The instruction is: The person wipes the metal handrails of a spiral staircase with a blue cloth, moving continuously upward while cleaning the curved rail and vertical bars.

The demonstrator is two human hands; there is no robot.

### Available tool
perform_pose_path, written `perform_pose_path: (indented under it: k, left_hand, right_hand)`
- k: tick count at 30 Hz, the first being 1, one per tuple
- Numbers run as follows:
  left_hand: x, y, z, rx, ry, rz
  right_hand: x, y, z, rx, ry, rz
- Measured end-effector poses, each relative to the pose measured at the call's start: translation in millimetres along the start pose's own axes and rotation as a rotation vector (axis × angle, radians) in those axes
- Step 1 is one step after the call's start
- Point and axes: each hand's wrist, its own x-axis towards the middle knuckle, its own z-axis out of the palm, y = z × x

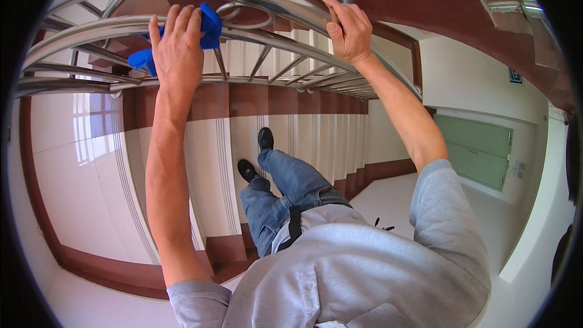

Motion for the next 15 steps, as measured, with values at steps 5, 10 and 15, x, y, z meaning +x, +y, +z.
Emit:
perform_pose_path:
  k: [5,10,15]
  left_hand:
    - [-0.7,5.8,-1.2,0.009,0.018,-0.029]
    - [-7.0,9.8,3.1,0.108,0.025,-0.061]
    - [-16.7,22.5,14.4,0.086,0.169,-0.149]
  right_hand:
    - [1.4,-1.7,-3.8,0.014,-0.003,-0.017]
    - [0.4,-0.1,-1.9,0.026,0.011,-0.025]
    - [0.9,-1.3,-2.1,0.095,0.030,-0.002]
